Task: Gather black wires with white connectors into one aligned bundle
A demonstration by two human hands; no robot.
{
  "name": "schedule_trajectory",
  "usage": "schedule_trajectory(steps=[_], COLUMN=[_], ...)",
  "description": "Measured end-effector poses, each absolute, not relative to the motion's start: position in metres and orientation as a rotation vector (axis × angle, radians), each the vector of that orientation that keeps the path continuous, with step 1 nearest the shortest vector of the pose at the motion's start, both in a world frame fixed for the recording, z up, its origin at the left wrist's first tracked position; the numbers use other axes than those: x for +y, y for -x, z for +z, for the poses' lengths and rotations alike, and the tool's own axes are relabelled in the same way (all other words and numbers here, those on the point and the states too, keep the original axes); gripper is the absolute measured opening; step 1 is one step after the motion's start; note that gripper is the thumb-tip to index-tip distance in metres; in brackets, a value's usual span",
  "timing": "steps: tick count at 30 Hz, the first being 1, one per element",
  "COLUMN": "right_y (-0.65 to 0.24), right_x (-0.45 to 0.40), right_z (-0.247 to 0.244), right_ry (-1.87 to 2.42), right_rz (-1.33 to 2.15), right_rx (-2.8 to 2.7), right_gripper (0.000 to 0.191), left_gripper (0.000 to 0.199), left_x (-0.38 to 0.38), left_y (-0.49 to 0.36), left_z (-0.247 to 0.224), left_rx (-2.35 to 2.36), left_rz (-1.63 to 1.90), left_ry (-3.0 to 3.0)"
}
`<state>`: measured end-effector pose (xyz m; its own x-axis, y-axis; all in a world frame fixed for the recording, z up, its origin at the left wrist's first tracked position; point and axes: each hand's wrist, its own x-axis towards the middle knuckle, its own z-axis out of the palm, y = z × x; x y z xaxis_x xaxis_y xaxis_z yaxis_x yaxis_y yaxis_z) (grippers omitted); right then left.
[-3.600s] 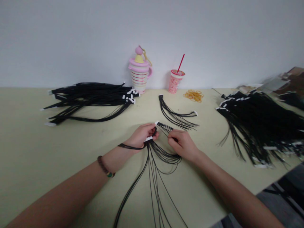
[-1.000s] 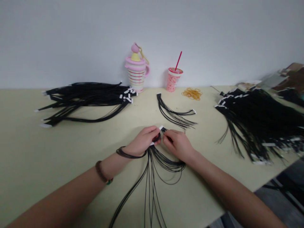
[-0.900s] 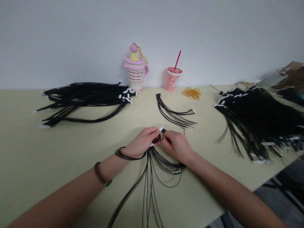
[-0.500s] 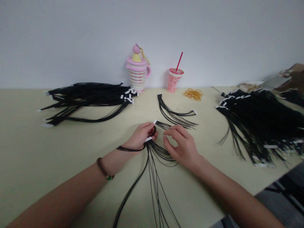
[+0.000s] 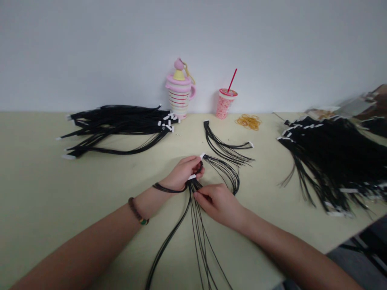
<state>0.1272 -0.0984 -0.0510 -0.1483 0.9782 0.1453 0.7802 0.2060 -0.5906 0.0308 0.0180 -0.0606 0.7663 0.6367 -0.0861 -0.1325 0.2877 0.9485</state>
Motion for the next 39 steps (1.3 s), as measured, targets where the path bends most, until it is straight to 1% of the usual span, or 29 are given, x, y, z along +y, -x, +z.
schedule_trajectory(steps=[9, 16, 21, 25, 27, 30, 33, 36, 39], right_y=[-0.129, -0.135, -0.141, -0.148, -0.152, -0.159, -0.166, -0.168, -0.161], right_x=[-0.096, -0.094, -0.095, -0.093, -0.092, -0.092, -0.095, -0.098, -0.100], right_z=[-0.053, -0.054, -0.043, -0.034, -0.032, -0.031, -0.029, -0.029, -0.032], right_ry=[1.606, 1.557, 1.499, 1.380, 1.365, 1.401, 1.383, 1.358, 1.400], right_rz=[0.586, 0.931, 1.060, 1.343, 1.402, 1.348, 1.274, 1.156, 0.994], right_rx=[-1.948, -1.778, -1.746, -1.477, -1.354, -1.384, -1.699, -2.046, -2.064], right_gripper=[0.025, 0.008, 0.009, 0.017, 0.019, 0.018, 0.014, 0.014, 0.012], left_gripper=[0.023, 0.022, 0.022, 0.021, 0.021, 0.021, 0.021, 0.021, 0.021], left_x=[0.018, 0.017, 0.017, 0.017, 0.017, 0.016, 0.016, 0.017, 0.018], left_y=[-0.031, -0.030, -0.031, -0.032, -0.032, -0.032, -0.032, -0.031, -0.031], left_z=[-0.062, -0.061, -0.060, -0.060, -0.059, -0.059, -0.059, -0.060, -0.061], left_rx=[0.503, 0.529, 0.547, 0.558, 0.555, 0.547, 0.547, 0.535, 0.531], left_rz=[0.559, 0.559, 0.563, 0.570, 0.570, 0.565, 0.563, 0.554, 0.560], left_ry=[-1.157, -1.156, -1.122, -1.108, -1.104, -1.107, -1.120, -1.128, -1.126])
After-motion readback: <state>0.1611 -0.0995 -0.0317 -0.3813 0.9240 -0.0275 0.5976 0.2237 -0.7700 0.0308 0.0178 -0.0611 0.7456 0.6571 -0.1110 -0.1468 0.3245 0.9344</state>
